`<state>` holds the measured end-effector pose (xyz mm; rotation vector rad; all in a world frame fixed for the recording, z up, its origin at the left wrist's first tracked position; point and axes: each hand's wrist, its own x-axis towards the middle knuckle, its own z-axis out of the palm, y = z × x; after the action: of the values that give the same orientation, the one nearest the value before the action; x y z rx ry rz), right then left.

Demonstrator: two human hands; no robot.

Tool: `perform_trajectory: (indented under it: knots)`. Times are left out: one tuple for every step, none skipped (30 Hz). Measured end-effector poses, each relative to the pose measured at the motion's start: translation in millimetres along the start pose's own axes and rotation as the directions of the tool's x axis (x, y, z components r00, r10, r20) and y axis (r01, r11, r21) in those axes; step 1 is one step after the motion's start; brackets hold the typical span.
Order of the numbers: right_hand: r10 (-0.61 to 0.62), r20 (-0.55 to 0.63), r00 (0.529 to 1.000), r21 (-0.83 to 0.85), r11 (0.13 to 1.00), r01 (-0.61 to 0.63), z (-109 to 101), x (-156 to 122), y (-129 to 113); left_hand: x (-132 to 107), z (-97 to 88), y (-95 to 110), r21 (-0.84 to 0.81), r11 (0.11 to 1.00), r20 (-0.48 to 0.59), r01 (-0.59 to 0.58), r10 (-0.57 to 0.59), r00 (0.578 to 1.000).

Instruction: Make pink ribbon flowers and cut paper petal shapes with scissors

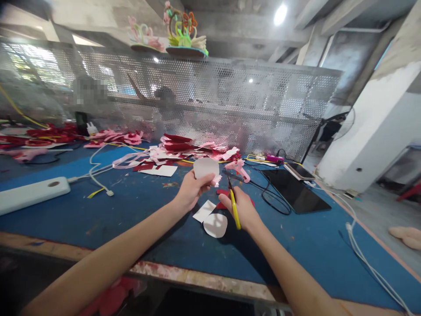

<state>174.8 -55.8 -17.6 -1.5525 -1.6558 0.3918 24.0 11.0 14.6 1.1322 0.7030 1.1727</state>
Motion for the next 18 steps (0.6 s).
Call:
perform_trajectory:
  knots:
    - [-0.017, 0.011, 1.000, 0.004, 1.000, 0.017, 1.0, -1.0, -1.3, -2.6, 2.2, -0.3, 0.002, 1.000, -0.028, -0.029, 0.029, 0.999]
    - [-0.032, 0.022, 0.999, 0.007, 0.999, 0.032, 2.3, -2.0, -2.0, -5.2, 4.3, -0.7, 0.002, 0.999, -0.040, -0.048, 0.048, 0.998]
    - [-0.043, 0.032, 0.999, 0.007, 0.999, 0.043, 4.0, -2.9, -2.3, -7.4, 6.2, -1.4, -0.001, 0.998, -0.038, -0.058, 0.058, 0.998]
    - [-0.055, 0.045, 0.997, 0.009, 0.998, 0.055, 5.9, -3.8, -2.2, -9.4, 7.8, -2.4, -0.006, 0.998, -0.027, -0.058, 0.058, 0.998]
    - [-0.067, 0.059, 0.996, 0.014, 0.998, 0.066, 7.7, -4.7, -1.9, -11.1, 9.1, -4.0, -0.013, 0.998, -0.011, -0.054, 0.054, 0.999]
    - [-0.077, 0.073, 0.994, 0.023, 0.997, 0.076, 9.4, -5.5, -1.6, -12.3, 10.0, -5.9, -0.020, 0.999, 0.007, -0.050, 0.050, 0.999]
    - [-0.084, 0.085, 0.993, 0.037, 0.996, 0.081, 10.8, -6.3, -1.5, -13.3, 10.5, -8.1, -0.024, 0.998, 0.025, -0.052, 0.053, 0.998]
    - [-0.086, 0.091, 0.992, 0.054, 0.995, 0.081, 11.7, -7.0, -1.7, -13.8, 10.8, -10.3, -0.024, 0.998, 0.041, -0.063, 0.064, 0.997]
    - [-0.083, 0.092, 0.992, 0.071, 0.995, 0.077, 12.2, -7.7, -2.3, -14.2, 10.9, -12.4, -0.021, 0.997, 0.054, -0.079, 0.080, 0.995]
    - [-0.076, 0.090, 0.993, 0.086, 0.994, 0.069, 12.3, -8.3, -3.2, -14.3, 10.8, -14.3, -0.015, 0.995, 0.060, -0.099, 0.100, 0.993]
    - [-0.066, 0.090, 0.994, 0.096, 0.994, 0.057, 12.0, -8.8, -4.4, -14.4, 10.8, -15.9, -0.006, 0.993, 0.063, -0.116, 0.117, 0.991]
    - [-0.052, 0.091, 0.994, 0.103, 0.994, 0.043, 11.4, -9.2, -5.6, -14.5, 10.8, -17.1, 0.008, 0.992, 0.064, -0.128, 0.127, 0.990]
    - [-0.037, 0.093, 0.995, 0.109, 0.994, 0.027, 10.7, -9.5, -6.6, -14.7, 10.9, -17.9, 0.025, 0.991, 0.065, -0.131, 0.129, 0.989]
    - [-0.024, 0.096, 0.995, 0.114, 0.993, 0.013, 9.9, -9.7, -7.4, -15.0, 11.2, -18.3, 0.042, 0.991, 0.064, -0.129, 0.127, 0.990]
    - [-0.017, 0.098, 0.995, 0.116, 0.993, 0.005, 9.2, -10.0, -7.7, -15.6, 11.5, -18.2, 0.057, 0.990, 0.064, -0.128, 0.124, 0.990]
    - [-0.014, 0.094, 0.995, 0.115, 0.993, 0.003, 8.4, -10.1, -7.7, -16.2, 12.0, -17.9, 0.068, 0.989, 0.065, -0.129, 0.124, 0.990]
    - [-0.018, 0.090, 0.996, 0.110, 0.994, 0.008, 7.7, -10.3, -7.4, -16.9, 12.4, -17.3, 0.074, 0.988, 0.071, -0.132, 0.127, 0.989]
    - [-0.026, 0.085, 0.996, 0.098, 0.995, 0.017, 6.9, -10.5, -6.9, -17.7, 12.8, -16.5, 0.077, 0.987, 0.078, -0.138, 0.132, 0.988]
